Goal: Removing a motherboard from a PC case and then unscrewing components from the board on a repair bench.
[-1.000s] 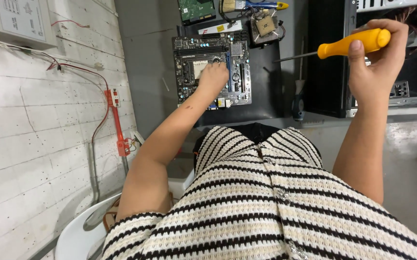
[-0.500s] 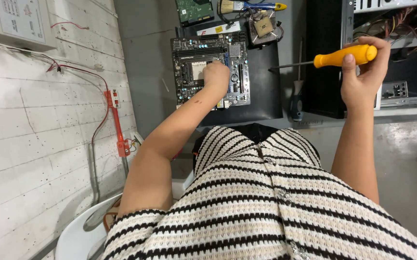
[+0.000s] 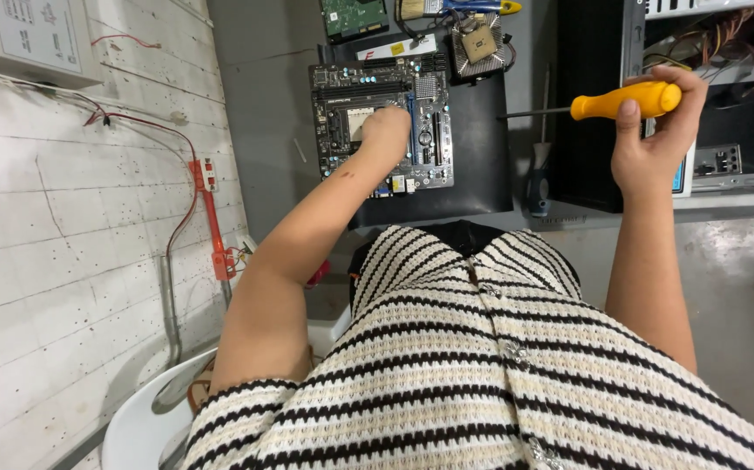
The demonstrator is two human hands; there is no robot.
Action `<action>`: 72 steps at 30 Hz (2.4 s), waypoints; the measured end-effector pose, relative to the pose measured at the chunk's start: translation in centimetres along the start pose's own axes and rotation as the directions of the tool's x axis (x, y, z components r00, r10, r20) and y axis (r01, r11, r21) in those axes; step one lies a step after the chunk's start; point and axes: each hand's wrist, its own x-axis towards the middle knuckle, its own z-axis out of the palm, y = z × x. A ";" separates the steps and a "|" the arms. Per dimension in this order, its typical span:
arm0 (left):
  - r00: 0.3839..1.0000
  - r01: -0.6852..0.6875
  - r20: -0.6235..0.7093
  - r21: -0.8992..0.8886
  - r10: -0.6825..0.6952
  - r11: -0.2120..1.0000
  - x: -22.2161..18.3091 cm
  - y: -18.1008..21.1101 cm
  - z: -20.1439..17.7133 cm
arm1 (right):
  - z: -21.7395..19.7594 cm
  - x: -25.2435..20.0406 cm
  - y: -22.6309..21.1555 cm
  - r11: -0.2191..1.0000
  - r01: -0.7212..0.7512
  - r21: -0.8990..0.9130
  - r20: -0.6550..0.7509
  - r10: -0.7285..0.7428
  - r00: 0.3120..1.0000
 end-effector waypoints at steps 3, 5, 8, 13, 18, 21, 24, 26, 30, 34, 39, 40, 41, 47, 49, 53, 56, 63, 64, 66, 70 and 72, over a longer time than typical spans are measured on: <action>0.997 0.071 0.049 -0.130 -0.065 0.989 -1.3 -0.7 -1.8 | 0.3 -0.2 -1.0 1.000 0.027 0.001 -0.028 -0.027 0.999; 0.997 0.075 -0.022 -0.152 -0.079 0.986 -2.3 -2.2 -2.5 | 1.1 0.1 -2.0 0.998 0.056 0.001 -0.052 -0.056 0.997; 0.932 -0.090 -0.351 -0.470 -0.092 0.878 -5.1 -4.7 -1.5 | 3.4 0.0 -3.9 0.997 0.040 0.062 -0.136 -0.032 0.990; 0.952 -0.037 -0.254 -0.654 -0.173 0.756 -8.6 -4.8 0.7 | 9.3 0.3 -5.4 0.958 -0.063 0.281 0.014 0.061 0.998; 0.892 -0.114 -0.418 -0.574 -0.171 0.811 -7.4 -3.9 3.7 | 12.2 0.8 -5.5 0.977 -0.081 0.198 0.137 0.054 0.989; 0.854 -0.146 -0.493 -0.532 -0.166 0.834 -6.9 -3.8 4.6 | 13.0 0.8 -5.4 0.982 -0.049 0.182 0.187 0.014 0.982; 0.832 -0.173 -0.534 -0.510 -0.152 0.843 -6.9 -4.0 5.1 | 13.5 0.6 -5.5 0.986 -0.030 0.166 0.217 -0.007 0.976; 0.825 -0.190 -0.547 -0.506 -0.143 0.841 -6.9 -4.0 5.3 | 13.6 0.5 -5.4 0.990 -0.015 0.143 0.224 -0.017 0.974; 0.816 -0.200 -0.561 -0.501 -0.140 0.842 -6.9 -3.7 5.6 | 13.5 0.5 -5.5 0.987 -0.007 0.158 0.221 -0.028 0.975; 0.816 -0.179 -0.557 -0.499 -0.156 0.848 -6.8 -3.5 5.4 | 13.5 0.3 -5.3 0.988 0.025 0.152 0.206 -0.056 0.977; 0.803 -0.186 -0.574 -0.495 -0.159 0.849 -6.5 -3.5 5.5 | 13.5 0.2 -5.4 0.987 0.028 0.158 0.230 -0.064 0.971; 0.806 -0.182 -0.571 -0.494 -0.160 0.850 -6.4 -3.5 5.5 | 13.6 0.3 -5.5 0.984 0.031 0.177 0.238 -0.073 0.969; 0.805 -0.182 -0.571 -0.496 -0.161 0.849 -6.4 -3.5 5.5 | 13.5 0.4 -5.5 0.984 0.032 0.176 0.239 -0.074 0.968; 0.820 -0.159 -0.551 -0.481 -0.156 0.862 -5.9 -3.5 5.8 | 13.3 1.0 -5.3 0.971 0.186 0.149 0.410 -0.232 0.882; 0.758 -0.248 -0.644 -0.434 -0.106 0.866 -6.1 -3.5 5.6 | 13.5 1.1 -5.5 0.976 0.180 0.119 0.486 -0.215 0.847; 0.711 -0.339 -0.701 -0.411 -0.056 0.846 -5.4 -3.6 6.2 | 13.8 1.2 -5.9 0.977 0.184 0.108 0.509 -0.213 0.834; 0.718 -0.391 -0.695 -0.374 0.025 0.841 -5.0 -3.8 6.2 | 13.7 1.1 -5.7 0.978 0.180 0.106 0.504 -0.209 0.838; 0.829 -0.338 -0.517 -0.161 0.213 0.927 -4.8 -3.7 3.1 | 11.3 1.7 -5.7 0.970 0.206 0.129 0.408 -0.242 0.880; 0.828 -0.351 -0.501 -0.111 0.253 0.930 -4.5 -3.6 2.9 | 10.8 1.7 -5.8 0.972 0.203 0.115 0.385 -0.232 0.893; 0.835 -0.328 -0.471 -0.006 0.286 0.945 -2.2 -3.3 4.3 | 10.1 1.5 -5.9 0.978 0.174 0.117 0.362 -0.205 0.909; 0.928 -0.268 -0.177 0.300 0.329 0.916 -2.1 -1.4 1.9 | 9.1 1.2 -5.6 0.984 0.129 0.122 0.314 -0.162 0.936; 0.927 -0.281 -0.127 0.385 0.352 0.879 -0.8 -0.7 2.2 | 8.8 0.8 -5.4 0.986 0.116 0.119 0.310 -0.148 0.939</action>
